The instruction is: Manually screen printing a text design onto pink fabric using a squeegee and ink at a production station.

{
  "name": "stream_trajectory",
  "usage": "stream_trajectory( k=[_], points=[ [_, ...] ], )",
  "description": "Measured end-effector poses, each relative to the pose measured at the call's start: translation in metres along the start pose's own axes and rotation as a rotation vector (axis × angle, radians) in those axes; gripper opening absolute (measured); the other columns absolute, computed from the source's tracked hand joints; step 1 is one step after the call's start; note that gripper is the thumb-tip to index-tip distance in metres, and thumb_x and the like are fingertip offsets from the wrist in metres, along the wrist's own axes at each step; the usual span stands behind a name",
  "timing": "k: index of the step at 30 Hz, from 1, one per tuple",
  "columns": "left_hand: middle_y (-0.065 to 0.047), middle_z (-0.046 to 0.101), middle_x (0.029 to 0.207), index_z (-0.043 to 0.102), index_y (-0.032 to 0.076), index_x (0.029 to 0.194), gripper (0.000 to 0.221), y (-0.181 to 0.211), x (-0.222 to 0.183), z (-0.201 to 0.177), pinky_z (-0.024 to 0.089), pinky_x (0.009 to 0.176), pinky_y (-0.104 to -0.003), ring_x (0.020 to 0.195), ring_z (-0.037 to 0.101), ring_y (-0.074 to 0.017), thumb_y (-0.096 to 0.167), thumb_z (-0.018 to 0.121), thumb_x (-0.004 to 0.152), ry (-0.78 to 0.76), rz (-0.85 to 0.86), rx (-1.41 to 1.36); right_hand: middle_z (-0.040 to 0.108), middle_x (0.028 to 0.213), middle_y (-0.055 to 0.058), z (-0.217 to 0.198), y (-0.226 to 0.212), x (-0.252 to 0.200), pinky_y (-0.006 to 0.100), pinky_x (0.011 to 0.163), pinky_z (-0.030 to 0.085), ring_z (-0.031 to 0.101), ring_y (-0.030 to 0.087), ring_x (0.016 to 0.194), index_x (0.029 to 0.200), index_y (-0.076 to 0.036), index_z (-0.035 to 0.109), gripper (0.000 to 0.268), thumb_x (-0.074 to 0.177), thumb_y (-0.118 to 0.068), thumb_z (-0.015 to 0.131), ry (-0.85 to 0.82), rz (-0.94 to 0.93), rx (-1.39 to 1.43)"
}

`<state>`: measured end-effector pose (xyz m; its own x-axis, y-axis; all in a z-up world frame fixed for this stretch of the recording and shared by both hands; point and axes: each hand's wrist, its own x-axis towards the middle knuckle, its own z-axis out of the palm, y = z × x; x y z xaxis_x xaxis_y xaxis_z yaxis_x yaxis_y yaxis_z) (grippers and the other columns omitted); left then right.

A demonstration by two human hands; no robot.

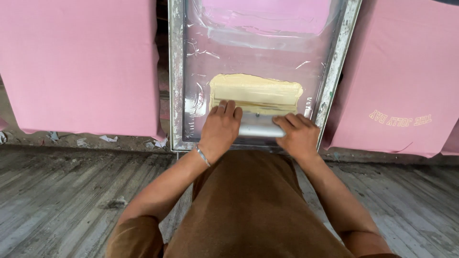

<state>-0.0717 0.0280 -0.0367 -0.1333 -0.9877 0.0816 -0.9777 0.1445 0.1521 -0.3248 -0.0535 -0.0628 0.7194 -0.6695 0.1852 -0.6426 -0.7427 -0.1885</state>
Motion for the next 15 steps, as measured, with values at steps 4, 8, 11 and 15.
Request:
stream_trajectory(
  k=[4,8,11,15],
  points=[
    [-0.016,0.062,0.085,0.065,0.002,0.087,0.009,0.02,-0.035,-0.015,0.054,0.073,-0.041,0.084,0.067,-0.0351,0.004,0.057,0.09,0.021,-0.021,-0.097,0.057,0.078,-0.009,-0.009,-0.017,-0.035,0.03,0.07,0.057,0.065,0.016,0.073,0.088,-0.033,0.068,0.011,0.078,-0.032,0.07,-0.069,-0.03,0.011],
    [-0.014,0.06,0.083,0.063,0.004,0.084,0.005,0.013,-0.024,-0.034,0.053,0.068,-0.039,0.081,0.066,-0.0327,0.002,0.06,0.087,-0.09,-0.019,-0.162,0.06,0.079,-0.006,-0.044,-0.017,0.0,0.034,0.067,0.058,0.068,0.019,0.076,0.095,-0.031,0.071,0.017,0.078,-0.032,0.07,-0.207,-0.04,0.056],
    [-0.015,0.061,0.084,0.064,0.003,0.085,0.005,-0.004,0.012,-0.038,0.053,0.068,-0.039,0.084,0.067,-0.0342,-0.002,0.065,0.084,-0.13,-0.008,-0.158,0.062,0.084,-0.004,-0.053,-0.003,0.041,0.038,0.068,0.059,0.07,0.022,0.082,0.102,-0.03,0.072,0.02,0.081,-0.033,0.07,-0.238,-0.052,0.016],
    [-0.011,0.057,0.08,0.062,0.008,0.081,0.006,-0.028,0.047,-0.009,0.052,0.067,-0.038,0.079,0.065,-0.0305,0.004,0.063,0.086,0.043,-0.027,-0.036,0.06,0.083,-0.005,-0.038,0.005,0.083,0.034,0.069,0.058,0.069,0.021,0.08,0.097,-0.024,0.075,0.017,0.08,-0.022,0.076,-0.107,-0.049,-0.003]
  ],
)
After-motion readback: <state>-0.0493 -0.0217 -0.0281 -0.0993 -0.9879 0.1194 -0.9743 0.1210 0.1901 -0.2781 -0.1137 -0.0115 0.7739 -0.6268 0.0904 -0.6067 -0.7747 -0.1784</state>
